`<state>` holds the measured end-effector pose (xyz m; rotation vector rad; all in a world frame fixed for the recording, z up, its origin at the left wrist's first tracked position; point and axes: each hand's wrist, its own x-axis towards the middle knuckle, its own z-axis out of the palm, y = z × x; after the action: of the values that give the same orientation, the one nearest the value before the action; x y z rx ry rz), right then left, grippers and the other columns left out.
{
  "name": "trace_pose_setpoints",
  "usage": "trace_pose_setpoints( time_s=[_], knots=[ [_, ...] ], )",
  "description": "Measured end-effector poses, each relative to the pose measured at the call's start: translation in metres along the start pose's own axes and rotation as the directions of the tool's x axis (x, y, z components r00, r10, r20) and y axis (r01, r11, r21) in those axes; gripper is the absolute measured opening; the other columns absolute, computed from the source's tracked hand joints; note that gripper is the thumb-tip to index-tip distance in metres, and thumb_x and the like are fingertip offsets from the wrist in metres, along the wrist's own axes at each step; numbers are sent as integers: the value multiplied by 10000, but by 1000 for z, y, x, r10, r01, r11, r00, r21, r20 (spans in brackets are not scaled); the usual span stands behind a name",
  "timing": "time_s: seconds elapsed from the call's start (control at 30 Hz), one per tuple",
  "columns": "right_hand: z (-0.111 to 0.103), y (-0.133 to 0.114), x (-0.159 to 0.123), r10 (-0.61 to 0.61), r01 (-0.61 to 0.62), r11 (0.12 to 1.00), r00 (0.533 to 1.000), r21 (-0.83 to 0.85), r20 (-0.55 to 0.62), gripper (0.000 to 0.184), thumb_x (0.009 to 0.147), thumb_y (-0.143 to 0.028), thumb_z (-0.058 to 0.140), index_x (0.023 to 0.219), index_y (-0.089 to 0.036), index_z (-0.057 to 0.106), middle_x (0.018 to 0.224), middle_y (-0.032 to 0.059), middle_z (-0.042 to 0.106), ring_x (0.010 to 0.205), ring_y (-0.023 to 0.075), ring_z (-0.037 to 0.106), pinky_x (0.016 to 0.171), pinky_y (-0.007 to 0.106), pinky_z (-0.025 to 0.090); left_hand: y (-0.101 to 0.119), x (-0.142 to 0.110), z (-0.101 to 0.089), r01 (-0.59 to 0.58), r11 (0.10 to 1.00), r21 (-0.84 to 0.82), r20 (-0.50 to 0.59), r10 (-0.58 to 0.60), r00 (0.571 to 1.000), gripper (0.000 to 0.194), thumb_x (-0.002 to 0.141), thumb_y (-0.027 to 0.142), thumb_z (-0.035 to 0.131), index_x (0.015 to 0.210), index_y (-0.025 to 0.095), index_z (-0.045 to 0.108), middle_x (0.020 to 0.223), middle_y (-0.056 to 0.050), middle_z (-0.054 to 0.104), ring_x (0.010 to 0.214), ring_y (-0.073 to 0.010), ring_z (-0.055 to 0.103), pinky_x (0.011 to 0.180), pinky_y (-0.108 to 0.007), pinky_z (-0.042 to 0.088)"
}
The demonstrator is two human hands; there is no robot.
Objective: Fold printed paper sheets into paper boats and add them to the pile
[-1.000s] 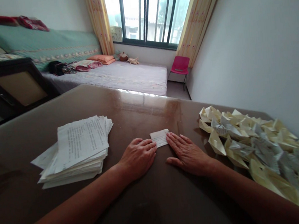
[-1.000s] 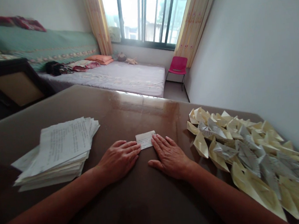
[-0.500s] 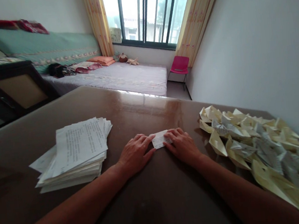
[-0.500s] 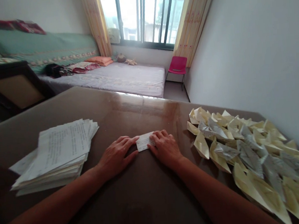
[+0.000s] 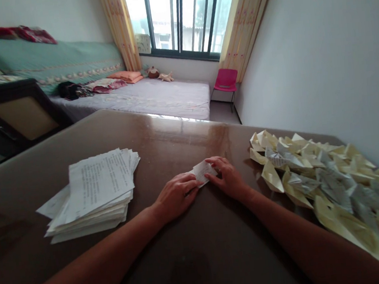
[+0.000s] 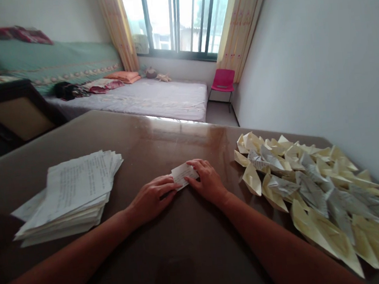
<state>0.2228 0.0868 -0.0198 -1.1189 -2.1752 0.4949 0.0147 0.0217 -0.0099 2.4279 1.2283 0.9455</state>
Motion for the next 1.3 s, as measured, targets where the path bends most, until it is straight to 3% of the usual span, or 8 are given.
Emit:
trace_pose_setpoints(
  time_s=[0.13,0.3,0.53,0.7,0.83,1.03,1.13,1.3],
  knots=[
    [-5,-1,3,161,-115,920,982,373,-94,503,885,-433,510,1318,-188,428,1251,134,559,1082,226,561,869,370,487,8,3,-6,119,936,-331,-224,-201,954,144,850,249,599,938,173,683,983,-51,663,902,-150,643,820,-272,540],
    [-6,-11,3,187,-187,700,979,689,75,512,870,-459,539,1284,-183,421,867,44,663,774,186,635,680,319,514,8,6,-11,181,753,-632,-171,-364,916,185,867,272,572,986,141,628,987,-60,666,822,-152,669,711,-264,565],
    [-5,3,13,249,-223,817,968,532,23,462,843,-405,576,1220,-156,479,746,7,646,628,146,588,547,255,443,-8,-1,-11,84,996,21,-274,-76,959,264,876,213,552,1116,244,658,1037,-61,590,963,-176,569,855,-335,496],
    [-3,8,18,195,-197,895,980,401,47,403,850,-350,569,1199,-160,505,818,38,684,688,155,621,638,285,482,-4,-2,-12,-162,876,455,-102,233,967,216,890,251,568,1068,316,671,1025,-19,641,1070,-202,513,915,-361,413],
    [-12,1,13,38,-21,985,994,169,-99,400,843,-375,590,1193,-194,522,1101,99,644,849,179,606,714,318,490,-7,-1,-10,-149,850,506,-13,180,984,167,912,287,534,964,279,692,945,-5,672,978,-178,553,835,-326,415],
    [-27,-18,-5,-328,359,930,908,-81,259,496,736,-488,712,1128,-210,587,1108,83,639,1039,241,518,885,389,403,-6,-1,-4,-80,873,481,53,63,997,231,936,333,469,991,274,685,921,-6,675,891,-165,573,741,-290,460],
    [-26,-17,-8,-346,408,904,873,-126,343,159,868,-322,599,989,-239,659,987,44,671,955,204,531,844,353,391,-2,-3,-5,-94,894,438,97,58,994,245,937,354,461,1010,273,681,949,-5,679,919,-167,583,758,-291,484],
    [-25,-6,-7,-351,374,927,863,8,364,167,895,-335,563,932,-242,696,957,32,674,902,169,550,811,294,417,-7,-10,-17,-134,927,350,170,77,982,283,920,234,443,1108,264,653,1133,11,668,1061,-179,570,890,-326,489]
  ],
)
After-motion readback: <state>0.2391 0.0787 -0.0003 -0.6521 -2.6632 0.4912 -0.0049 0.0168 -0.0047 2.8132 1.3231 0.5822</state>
